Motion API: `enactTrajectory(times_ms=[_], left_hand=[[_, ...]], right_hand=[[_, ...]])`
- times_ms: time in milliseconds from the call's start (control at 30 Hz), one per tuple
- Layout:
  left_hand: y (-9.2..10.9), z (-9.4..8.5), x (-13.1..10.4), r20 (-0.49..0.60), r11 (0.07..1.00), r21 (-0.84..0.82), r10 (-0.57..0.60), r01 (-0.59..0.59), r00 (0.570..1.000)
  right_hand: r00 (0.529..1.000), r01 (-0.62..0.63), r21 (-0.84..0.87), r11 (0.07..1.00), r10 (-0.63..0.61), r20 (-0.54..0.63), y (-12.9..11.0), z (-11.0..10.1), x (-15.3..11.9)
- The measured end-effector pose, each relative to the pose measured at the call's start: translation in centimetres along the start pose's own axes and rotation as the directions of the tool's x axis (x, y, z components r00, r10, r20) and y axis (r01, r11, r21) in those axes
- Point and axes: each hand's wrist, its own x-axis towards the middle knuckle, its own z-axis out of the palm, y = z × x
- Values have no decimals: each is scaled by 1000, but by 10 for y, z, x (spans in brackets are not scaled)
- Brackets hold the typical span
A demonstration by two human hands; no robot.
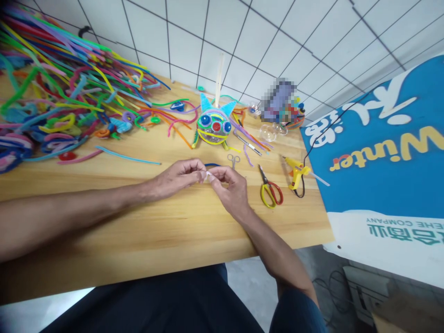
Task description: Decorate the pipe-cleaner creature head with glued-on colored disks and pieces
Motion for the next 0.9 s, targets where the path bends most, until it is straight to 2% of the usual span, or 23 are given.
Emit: enactTrajectory(times_ms=[500,700,900], left_hand=[[-1,0,-2,-9,1000,12,3,-3,1000],[-1,0,-1,3,1000,3,-18,18,1000],[-4,3,-2,37,998,-59,-17,19,999]], right_hand=[[999,11,-111,994,-14,-29,-3,-2,-1],[1000,17,-64,998,-16,17,-7,-2,0],[998,30,-128,991,-38,-58,-5,1,1]])
